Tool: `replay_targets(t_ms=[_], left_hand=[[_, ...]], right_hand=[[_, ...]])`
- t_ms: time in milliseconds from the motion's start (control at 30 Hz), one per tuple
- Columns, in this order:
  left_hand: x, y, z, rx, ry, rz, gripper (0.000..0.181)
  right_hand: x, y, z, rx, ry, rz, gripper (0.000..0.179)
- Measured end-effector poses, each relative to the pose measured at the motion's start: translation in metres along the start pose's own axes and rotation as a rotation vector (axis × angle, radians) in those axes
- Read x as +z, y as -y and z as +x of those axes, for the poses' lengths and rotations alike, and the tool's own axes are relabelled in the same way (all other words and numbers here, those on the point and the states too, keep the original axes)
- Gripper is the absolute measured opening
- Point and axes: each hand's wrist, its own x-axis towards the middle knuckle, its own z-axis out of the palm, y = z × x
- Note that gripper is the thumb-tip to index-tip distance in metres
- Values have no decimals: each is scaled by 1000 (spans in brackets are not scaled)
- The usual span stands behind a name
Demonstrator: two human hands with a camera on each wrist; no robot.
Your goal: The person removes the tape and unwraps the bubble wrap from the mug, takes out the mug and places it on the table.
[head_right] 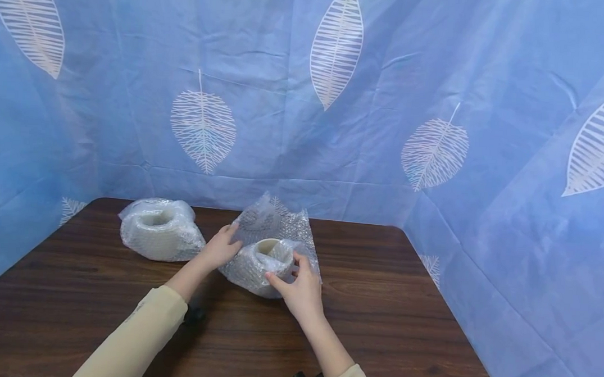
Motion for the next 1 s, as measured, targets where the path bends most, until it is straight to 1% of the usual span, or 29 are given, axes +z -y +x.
replay_targets(t_ms=[67,133,267,333,433,500,600,733,867,1000], left_hand=[[1,0,-2,16,1,18,56],[1,0,-6,48,-14,45,53],[4,-1,-14,141,-76,96,49],[5,0,-18,197,-113,113,48],[6,0,-24,279,-153,102,48],[6,-1,-27,319,-162,87,48],[5,-4,-33,351,-140,49,48],[3,-5,-39,375,-89,-18,52],[3,-6,-43,390,-68,-56,57],[2,-10,-47,395,-32,-74,64]], right_hand=[[0,0,0,2,-1,-3,82],[-1,-1,1,1,2,1,82],[-3,-3,1,1,16,-1,83],[-4,-4,2,2,20,-6,83],[-6,-5,4,2,25,-8,83],[-8,-5,5,-3,28,-14,83],[-9,-4,5,-13,32,-25,83],[-12,-5,7,-44,25,-64,81],[-15,-7,9,-79,-5,-101,71],[-17,-7,11,-101,-52,-81,58]])
